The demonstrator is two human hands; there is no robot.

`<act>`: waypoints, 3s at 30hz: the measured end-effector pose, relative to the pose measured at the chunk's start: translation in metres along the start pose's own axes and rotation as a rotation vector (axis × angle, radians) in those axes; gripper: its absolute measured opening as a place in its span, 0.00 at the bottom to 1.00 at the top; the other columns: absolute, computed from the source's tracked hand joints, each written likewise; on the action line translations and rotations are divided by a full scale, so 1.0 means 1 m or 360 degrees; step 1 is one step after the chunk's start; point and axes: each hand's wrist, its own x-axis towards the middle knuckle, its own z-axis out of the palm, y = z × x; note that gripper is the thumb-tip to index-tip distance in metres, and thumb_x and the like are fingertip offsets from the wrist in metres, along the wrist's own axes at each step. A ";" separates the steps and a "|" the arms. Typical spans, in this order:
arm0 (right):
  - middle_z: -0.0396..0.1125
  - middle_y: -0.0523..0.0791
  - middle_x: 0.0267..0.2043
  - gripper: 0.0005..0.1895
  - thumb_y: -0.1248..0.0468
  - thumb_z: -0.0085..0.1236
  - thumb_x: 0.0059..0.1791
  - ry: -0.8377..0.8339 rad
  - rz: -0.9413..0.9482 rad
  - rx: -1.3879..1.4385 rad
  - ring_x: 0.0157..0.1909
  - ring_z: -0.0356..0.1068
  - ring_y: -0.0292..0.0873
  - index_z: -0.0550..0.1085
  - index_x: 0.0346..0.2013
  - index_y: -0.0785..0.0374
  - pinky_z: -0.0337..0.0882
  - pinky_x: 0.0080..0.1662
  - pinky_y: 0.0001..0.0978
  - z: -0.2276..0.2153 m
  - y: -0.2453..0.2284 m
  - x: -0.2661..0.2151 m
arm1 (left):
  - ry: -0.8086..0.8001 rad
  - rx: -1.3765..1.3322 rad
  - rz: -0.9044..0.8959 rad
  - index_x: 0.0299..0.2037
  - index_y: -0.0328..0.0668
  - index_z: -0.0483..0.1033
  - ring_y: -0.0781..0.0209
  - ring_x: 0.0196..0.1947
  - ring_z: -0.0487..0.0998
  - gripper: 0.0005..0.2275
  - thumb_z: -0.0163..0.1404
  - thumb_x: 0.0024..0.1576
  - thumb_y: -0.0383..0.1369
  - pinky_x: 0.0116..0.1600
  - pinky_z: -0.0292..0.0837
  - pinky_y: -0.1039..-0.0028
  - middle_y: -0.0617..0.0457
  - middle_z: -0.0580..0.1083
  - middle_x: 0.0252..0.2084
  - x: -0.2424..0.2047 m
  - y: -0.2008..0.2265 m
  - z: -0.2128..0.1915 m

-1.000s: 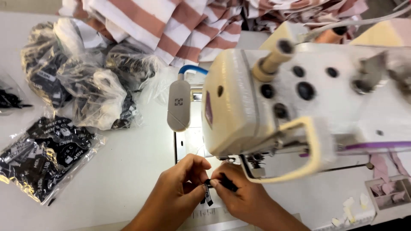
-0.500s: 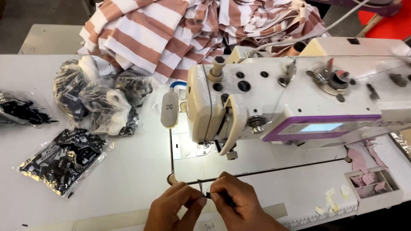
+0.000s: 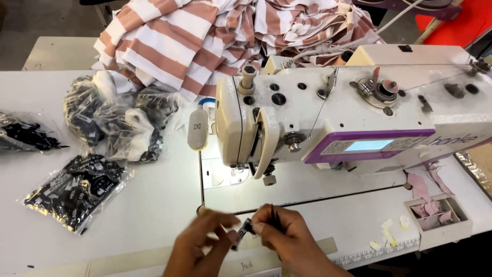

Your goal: Sew and prepare small fabric labels or tags using an industrial sewing machine.

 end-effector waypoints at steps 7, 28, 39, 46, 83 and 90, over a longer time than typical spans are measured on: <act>0.58 0.37 0.22 0.11 0.67 0.57 0.53 -0.0059 -0.0136 -0.0327 0.25 0.51 0.34 0.74 0.25 0.61 0.52 0.32 0.29 0.010 -0.012 0.022 | -0.0113 0.0273 0.0291 0.43 0.55 0.80 0.73 0.43 0.87 0.08 0.56 0.54 0.33 0.41 0.78 0.78 0.66 0.87 0.40 0.027 0.004 -0.010; 0.65 0.41 0.26 0.12 0.54 0.49 0.54 0.0134 -0.1290 -0.2506 0.25 0.67 0.44 0.74 0.45 0.56 0.68 0.33 0.37 0.024 0.039 0.154 | -0.0254 -0.0420 -0.0749 0.41 0.39 0.88 0.66 0.24 0.72 0.10 0.54 0.54 0.22 0.21 0.71 0.74 0.52 0.80 0.30 0.163 -0.064 -0.055; 0.73 0.41 0.40 0.11 0.61 0.44 0.57 0.0067 -0.2040 -0.3213 0.35 0.68 0.44 0.73 0.31 0.54 0.65 0.33 0.36 0.033 0.017 0.169 | -0.0225 -0.0326 -0.0765 0.39 0.42 0.90 0.66 0.20 0.71 0.11 0.54 0.52 0.24 0.25 0.68 0.76 0.55 0.80 0.28 0.173 -0.072 -0.051; 0.70 0.40 0.40 0.13 0.62 0.41 0.58 0.0098 -0.1974 -0.3236 0.36 0.68 0.42 0.72 0.33 0.53 0.66 0.37 0.34 0.036 0.015 0.167 | -0.0222 -0.0220 -0.0648 0.39 0.46 0.90 0.72 0.27 0.77 0.11 0.54 0.51 0.26 0.33 0.73 0.80 0.59 0.84 0.31 0.171 -0.078 -0.049; 0.64 0.36 0.27 0.03 0.61 0.57 0.51 0.0017 -0.0341 -0.0985 0.30 0.66 0.32 0.75 0.39 0.53 0.68 0.41 0.24 0.014 0.060 0.157 | -0.0398 -0.0248 -0.0270 0.48 0.48 0.78 0.72 0.32 0.75 0.13 0.54 0.53 0.26 0.38 0.76 0.81 0.58 0.74 0.38 0.158 -0.076 -0.049; 0.79 0.38 0.40 0.10 0.56 0.63 0.47 0.0327 0.0322 -0.0614 0.47 0.77 0.35 0.83 0.38 0.55 0.73 0.57 0.30 0.002 0.053 0.148 | -0.0307 0.0079 0.0488 0.48 0.45 0.76 0.65 0.44 0.76 0.20 0.40 0.49 0.18 0.48 0.74 0.77 0.54 0.74 0.47 0.145 -0.063 -0.058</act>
